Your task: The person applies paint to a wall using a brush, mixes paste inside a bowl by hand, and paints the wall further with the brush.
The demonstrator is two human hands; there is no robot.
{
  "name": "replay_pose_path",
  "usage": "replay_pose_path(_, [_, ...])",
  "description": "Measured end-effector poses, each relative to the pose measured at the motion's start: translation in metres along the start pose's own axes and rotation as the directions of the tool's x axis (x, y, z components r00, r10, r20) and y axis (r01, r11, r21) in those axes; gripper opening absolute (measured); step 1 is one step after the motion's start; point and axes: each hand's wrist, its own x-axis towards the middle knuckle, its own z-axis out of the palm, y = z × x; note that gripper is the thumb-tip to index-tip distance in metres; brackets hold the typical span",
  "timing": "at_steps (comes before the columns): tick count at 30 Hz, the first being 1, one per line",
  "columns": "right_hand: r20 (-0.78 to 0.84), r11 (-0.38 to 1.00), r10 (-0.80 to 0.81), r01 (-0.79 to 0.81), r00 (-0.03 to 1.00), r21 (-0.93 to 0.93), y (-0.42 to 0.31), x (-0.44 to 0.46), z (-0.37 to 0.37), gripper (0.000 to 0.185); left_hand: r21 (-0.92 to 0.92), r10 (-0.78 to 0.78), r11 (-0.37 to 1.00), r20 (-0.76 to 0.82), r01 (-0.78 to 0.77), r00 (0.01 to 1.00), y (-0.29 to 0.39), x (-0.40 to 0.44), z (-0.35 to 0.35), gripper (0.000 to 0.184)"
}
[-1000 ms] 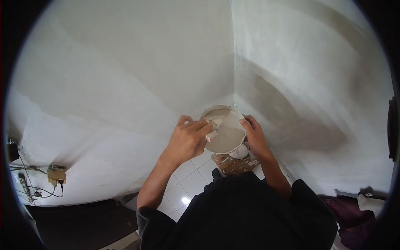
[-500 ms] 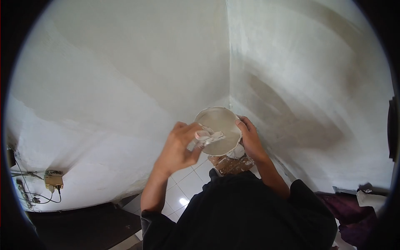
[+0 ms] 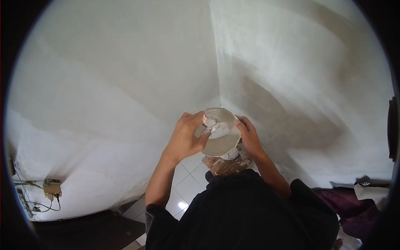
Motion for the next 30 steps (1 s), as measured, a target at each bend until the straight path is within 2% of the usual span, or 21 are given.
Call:
replay_pose_path(1, [-0.008, 0.999, 0.028, -0.028, 1.000, 0.016, -0.005, 0.000, -0.001, 0.037, -0.005, 0.002, 1.000, -0.006, -0.002, 1.000, 0.004, 0.003, -0.004, 0.031])
replay_pose_path(3, [0.002, 1.000, 0.015, -0.015, 1.000, -0.006, -0.012, 0.000, -0.005, 0.036, 0.154, 0.062, 0.986, -0.001, -0.061, 0.998, 0.010, 0.005, -0.006, 0.033])
replay_pose_path(4, [0.015, 1.000, 0.005, -0.004, 1.000, -0.027, -0.015, -0.001, -0.008, 0.036, 0.144, 0.054, 0.988, -0.007, -0.052, 0.999, 0.012, 0.005, -0.003, 0.033])
replay_pose_path(6, [0.014, 0.998, 0.004, -0.003, 1.000, -0.059, -0.023, -0.003, -0.008, 0.036, 0.260, 0.104, 0.962, -0.080, -0.079, 0.991, 0.015, 0.006, 0.000, 0.032])
replay_pose_path(8, [0.003, 0.996, -0.020, 0.020, 1.000, -0.083, -0.034, -0.002, -0.007, 0.035, 0.235, 0.093, 0.969, -0.079, -0.072, 0.992, 0.023, 0.007, 0.000, 0.033])
replay_pose_path(10, [-0.025, 0.991, -0.018, 0.014, 1.000, -0.135, -0.034, -0.002, -0.042, 0.035, 0.193, 0.078, 0.979, -0.034, -0.070, 0.996, 0.040, 0.019, 0.031, 0.035])
replay_pose_path(13, [-0.051, 0.998, -0.018, 0.015, 0.999, -0.063, -0.027, -0.006, -0.082, 0.036, 0.158, 0.075, 0.984, 0.066, -0.084, 0.995, 0.047, 0.034, 0.068, 0.035])
replay_pose_path(14, [-0.047, 0.990, -0.120, 0.116, 0.992, -0.080, -0.018, -0.008, -0.101, 0.035, 0.142, 0.106, 0.983, 0.098, -0.120, 0.989, 0.055, 0.041, 0.081, 0.035])
replay_pose_path(15, [-0.093, 0.988, -0.142, 0.135, 0.986, -0.077, -0.014, -0.013, -0.115, 0.035, 0.120, 0.146, 0.980, 0.123, -0.161, 0.982, 0.062, 0.049, 0.084, 0.035])
replay_pose_path(17, [-0.061, 0.978, -0.116, 0.103, 0.991, -0.183, -0.030, -0.027, -0.133, 0.034, 0.105, 0.199, 0.971, 0.161, -0.217, 0.967, 0.079, 0.067, 0.089, 0.036])
replay_pose_path(19, [-0.116, 0.982, -0.155, 0.141, 0.981, -0.123, -0.048, -0.041, -0.144, 0.034, 0.088, 0.262, 0.954, 0.222, -0.286, 0.939, 0.088, 0.086, 0.091, 0.037])
replay_pose_path(21, [-0.147, 0.968, -0.166, 0.132, 0.975, -0.215, -0.060, -0.055, -0.139, 0.035, 0.081, 0.284, 0.946, 0.254, -0.313, 0.925, 0.087, 0.094, 0.074, 0.038])
replay_pose_path(25, [-0.283, 0.988, -0.126, 0.094, 0.951, -0.123, -0.077, -0.081, -0.149, 0.035, 0.085, 0.336, 0.926, 0.257, -0.368, 0.906, 0.095, 0.110, 0.082, 0.040])
replay_pose_path(27, [-0.316, 0.992, -0.117, 0.095, 0.942, -0.084, -0.085, -0.088, -0.153, 0.035, 0.090, 0.334, 0.924, 0.283, -0.372, 0.899, 0.098, 0.116, 0.091, 0.041])
replay_pose_path(30, [-0.343, 0.995, -0.095, 0.088, 0.935, -0.036, -0.081, -0.088, -0.165, 0.035, 0.034, 0.419, 0.895, 0.281, -0.445, 0.863, 0.105, 0.128, 0.119, 0.042])
